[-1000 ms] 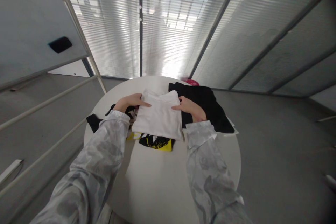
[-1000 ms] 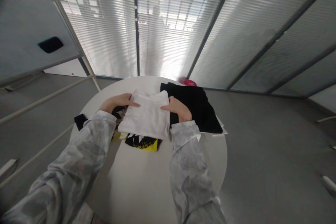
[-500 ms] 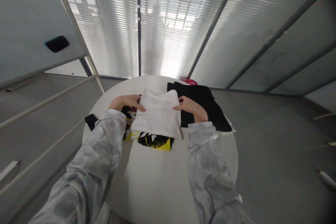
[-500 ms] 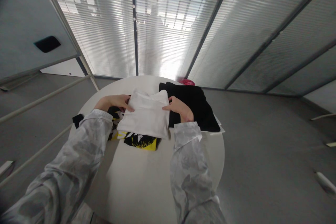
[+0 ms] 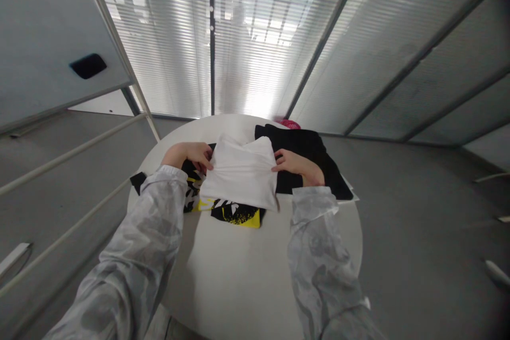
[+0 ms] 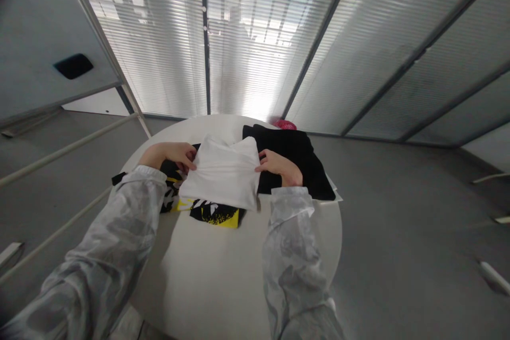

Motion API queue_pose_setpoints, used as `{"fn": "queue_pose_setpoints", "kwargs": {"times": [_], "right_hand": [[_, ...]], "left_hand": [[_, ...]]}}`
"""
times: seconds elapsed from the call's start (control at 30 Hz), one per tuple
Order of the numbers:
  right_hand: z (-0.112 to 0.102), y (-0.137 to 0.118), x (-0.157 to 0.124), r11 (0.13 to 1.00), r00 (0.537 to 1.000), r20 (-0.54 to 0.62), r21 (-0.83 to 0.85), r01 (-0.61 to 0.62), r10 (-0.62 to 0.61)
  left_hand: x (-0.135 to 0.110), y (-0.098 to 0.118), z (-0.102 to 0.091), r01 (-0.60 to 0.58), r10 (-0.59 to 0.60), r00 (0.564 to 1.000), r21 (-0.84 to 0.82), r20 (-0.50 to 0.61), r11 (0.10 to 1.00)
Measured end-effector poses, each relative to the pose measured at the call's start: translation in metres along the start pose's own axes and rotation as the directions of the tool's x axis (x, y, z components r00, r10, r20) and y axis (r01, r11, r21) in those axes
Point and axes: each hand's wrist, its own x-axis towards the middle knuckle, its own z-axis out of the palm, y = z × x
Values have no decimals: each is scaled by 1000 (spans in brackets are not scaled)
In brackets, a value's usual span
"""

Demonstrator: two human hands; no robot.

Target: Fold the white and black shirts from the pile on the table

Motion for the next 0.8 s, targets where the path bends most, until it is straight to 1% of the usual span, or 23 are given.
{"fn": "queue_pose_setpoints", "kwargs": {"times": [0.07,0.1,0.13,0.17,0.2,0.23,0.27,0.3,0.33,0.37,0.4,0.43,0.47,0.53,0.57,0.63,0.7,0.8], "right_hand": [[-4,0,-3,1000,1000,5,-17,-1,1],[-7,-3,-4,999,1000,-13,-46,-3,3],[-9,-7,-5,996,997,-73,-93,10,-17],[-10,-13,-5,988,989,-141,-154,30,-52],[-8,-21,-4,974,973,-208,-218,57,-104],[-4,-30,-3,955,950,-260,-281,96,-172],[4,-40,-2,930,925,-286,-338,146,-249],[14,-48,-1,900,901,-287,-387,200,-324],[26,-56,1,864,883,-258,-434,257,-392],[40,-60,4,826,876,-206,-477,299,-436],[54,-62,6,793,880,-143,-515,324,-452],[68,-61,8,767,893,-81,-550,331,-443],[79,-57,10,750,911,-33,-581,317,-411],[97,-45,13,735,943,3,-625,261,-332],[102,-38,15,737,954,-7,-636,228,-301],[106,-26,17,753,961,-66,-637,168,-270],[105,-20,17,777,953,-152,-619,116,-263],[102,-20,14,788,938,-254,-615,32,-237]], "left_hand": [[1,1,-7,-20,26,994,60,-104,998],[1,2,-10,-48,70,980,123,-186,991],[1,5,-10,-81,140,947,205,-288,975],[2,10,-9,-117,234,886,295,-400,948],[4,15,-4,-155,343,797,382,-496,911],[6,21,3,-195,453,692,459,-562,867],[9,27,12,-239,551,595,525,-585,817],[14,32,24,-295,639,540,588,-548,753],[19,35,36,-338,706,519,643,-482,687],[26,36,49,-364,748,525,686,-407,629],[32,35,60,-368,762,549,719,-343,589],[39,30,70,-354,756,582,745,-298,566],[45,24,78,-325,735,618,760,-279,562],[55,7,86,-259,672,689,773,-273,579],[59,0,87,-225,641,712,771,-287,596],[63,-12,84,-165,593,733,758,-333,630],[65,-18,80,-110,557,733,739,-392,665],[65,-17,75,-17,487,731,700,-478,714]]}}
